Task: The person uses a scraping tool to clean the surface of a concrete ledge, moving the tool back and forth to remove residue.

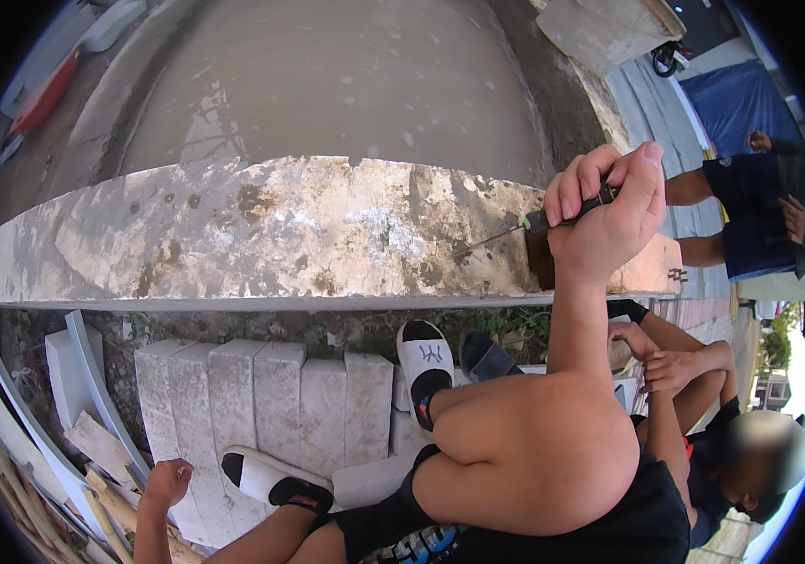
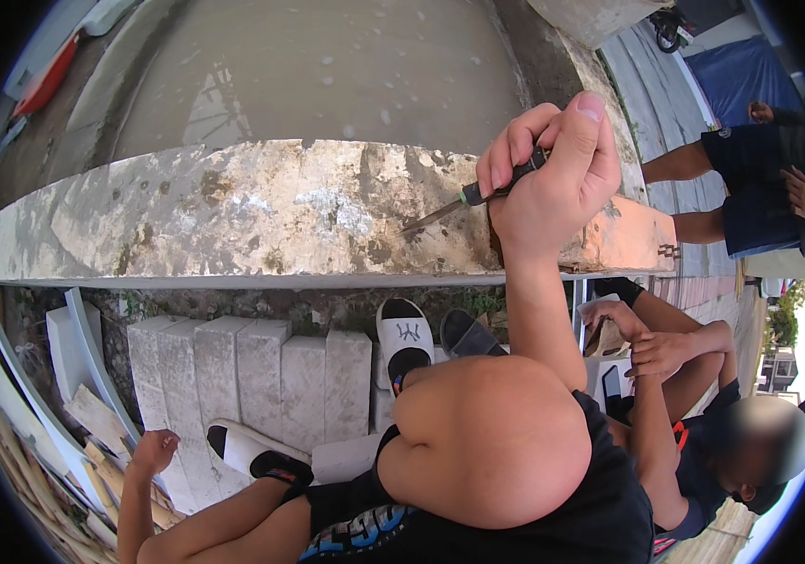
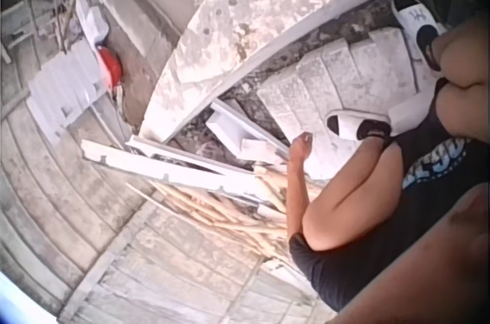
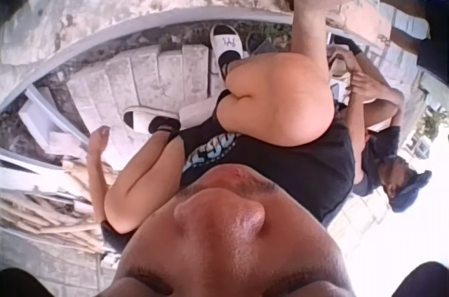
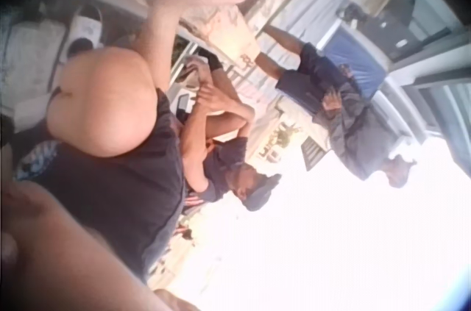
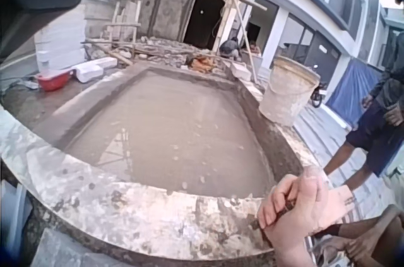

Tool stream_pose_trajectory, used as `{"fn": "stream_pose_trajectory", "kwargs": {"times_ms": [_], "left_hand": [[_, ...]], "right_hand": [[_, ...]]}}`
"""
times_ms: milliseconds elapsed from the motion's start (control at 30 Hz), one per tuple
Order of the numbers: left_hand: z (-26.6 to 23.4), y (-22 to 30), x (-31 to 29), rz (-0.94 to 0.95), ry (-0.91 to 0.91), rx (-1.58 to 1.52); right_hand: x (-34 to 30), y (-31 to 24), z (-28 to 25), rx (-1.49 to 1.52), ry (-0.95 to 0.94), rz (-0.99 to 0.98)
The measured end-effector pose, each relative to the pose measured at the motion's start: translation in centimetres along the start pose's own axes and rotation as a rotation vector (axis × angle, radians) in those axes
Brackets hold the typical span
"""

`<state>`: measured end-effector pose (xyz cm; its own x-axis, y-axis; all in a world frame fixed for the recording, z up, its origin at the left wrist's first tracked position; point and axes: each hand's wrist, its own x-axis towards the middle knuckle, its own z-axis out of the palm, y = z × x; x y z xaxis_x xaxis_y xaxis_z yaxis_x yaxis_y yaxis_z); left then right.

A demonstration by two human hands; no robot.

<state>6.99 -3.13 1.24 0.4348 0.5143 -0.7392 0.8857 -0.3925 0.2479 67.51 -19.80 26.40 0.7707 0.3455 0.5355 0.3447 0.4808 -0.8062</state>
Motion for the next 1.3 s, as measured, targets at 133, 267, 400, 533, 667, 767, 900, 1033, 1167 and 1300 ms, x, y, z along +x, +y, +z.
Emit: {"fn": "stream_pose_trajectory", "kwargs": {"times_ms": [133, 267, 400, 533, 667, 767, 900, 1033, 1167, 1300], "left_hand": [[0.4, 0.0, -0.6, -0.014, -0.029, 0.072], [0.3, -1.2, -0.2, -0.005, -0.038, 0.076], [-0.1, -0.6, 0.3, -0.014, 0.011, -0.001], [0.3, -1.1, 0.1, -0.016, -0.002, 0.029], [0.3, -0.6, 0.3, 0.009, -0.014, 0.076], [0.1, 0.5, 0.1, 0.009, -0.015, 0.043], [0.4, -1.4, -0.4, -0.011, -0.027, 0.072], [0.4, -0.1, -0.2, 0.031, -0.026, 0.045], [0.3, 0.0, -0.8, -0.032, -0.026, 0.072], [0.3, -0.3, -0.4, -0.003, -0.044, 0.101]], "right_hand": [[-2.8, -0.3, 1.2, -0.152, -0.235, -0.162], [-1.0, -0.2, 0.8, -0.072, -0.121, -0.102], [-1.5, -0.2, 0.9, -0.014, -0.034, -0.083], [-3.0, -0.3, 1.7, -0.28, -0.351, -0.321], [-0.5, 0.2, 0.8, -0.172, -0.127, -0.087], [-1.9, -0.3, 1.4, -0.16, -0.069, -0.045], [-2.6, 0.0, 1.9, -0.281, -0.35, -0.289], [0.0, 0.2, 0.5, -0.098, 0.01, -0.015], [-3.0, -0.3, 1.7, -0.314, -0.332, -0.272], [-0.6, 0.3, 1.1, -0.154, -0.119, -0.069]]}}
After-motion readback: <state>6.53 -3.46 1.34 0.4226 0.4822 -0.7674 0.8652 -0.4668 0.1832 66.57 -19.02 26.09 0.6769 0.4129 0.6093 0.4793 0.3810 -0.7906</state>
